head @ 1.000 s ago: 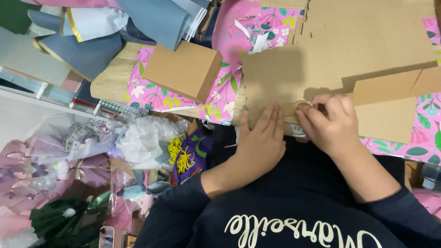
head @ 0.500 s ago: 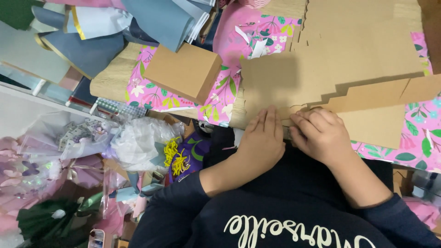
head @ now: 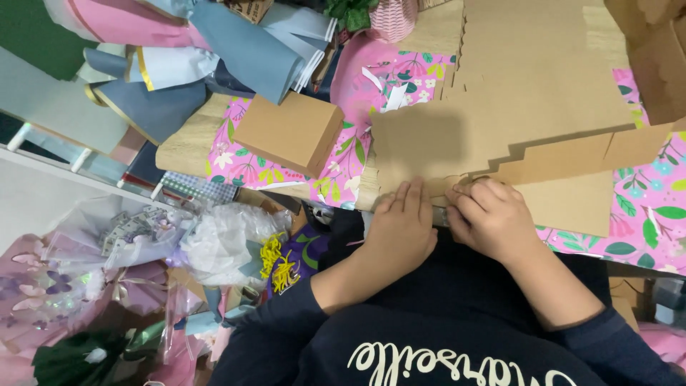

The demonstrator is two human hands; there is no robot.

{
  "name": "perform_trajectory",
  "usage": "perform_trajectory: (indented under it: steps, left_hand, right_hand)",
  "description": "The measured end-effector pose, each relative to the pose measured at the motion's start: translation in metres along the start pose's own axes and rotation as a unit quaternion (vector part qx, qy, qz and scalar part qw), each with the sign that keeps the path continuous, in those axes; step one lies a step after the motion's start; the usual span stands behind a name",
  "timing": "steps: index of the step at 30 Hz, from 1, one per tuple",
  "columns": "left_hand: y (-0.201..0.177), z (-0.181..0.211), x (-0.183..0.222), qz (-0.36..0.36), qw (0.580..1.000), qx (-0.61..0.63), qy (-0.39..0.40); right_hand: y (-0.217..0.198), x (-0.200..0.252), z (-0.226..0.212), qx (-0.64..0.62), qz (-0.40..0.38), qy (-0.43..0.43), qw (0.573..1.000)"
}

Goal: Assembling a decorative cardboard box by folding along scored lines and tucking in flaps.

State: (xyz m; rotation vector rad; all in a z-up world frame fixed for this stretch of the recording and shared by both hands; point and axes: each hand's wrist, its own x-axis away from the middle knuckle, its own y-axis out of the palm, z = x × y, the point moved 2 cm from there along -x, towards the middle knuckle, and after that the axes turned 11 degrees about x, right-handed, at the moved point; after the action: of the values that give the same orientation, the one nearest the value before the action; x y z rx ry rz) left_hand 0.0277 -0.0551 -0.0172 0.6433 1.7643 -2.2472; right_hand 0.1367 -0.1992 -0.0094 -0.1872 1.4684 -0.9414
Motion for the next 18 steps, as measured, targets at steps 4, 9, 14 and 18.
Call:
perform_trajectory:
  steps: [4, 9, 14, 18]
  left_hand:
    - [-0.008, 0.001, -0.003, -0.001, 1.000, -0.013, 0.005]
    - [-0.008, 0.001, -0.002, -0.005, 1.000, -0.021, -0.002]
    - [-0.010, 0.002, -0.002, -0.010, 1.000, -0.029, 0.000]
    - [-0.023, 0.002, 0.000, -0.014, 1.000, -0.010, 0.000]
  right_hand:
    - [-0.004, -0.004, -0.002, 0.007, 0.002, -0.001, 1.000]
    - [-0.005, -0.006, -0.003, 0.014, -0.002, 0.001, 1.000]
    - [-0.004, -0.005, -0.004, 0.015, -0.002, 0.002, 1.000]
    - [-0.005, -0.004, -0.004, 0.018, -0.015, 0.010, 1.000]
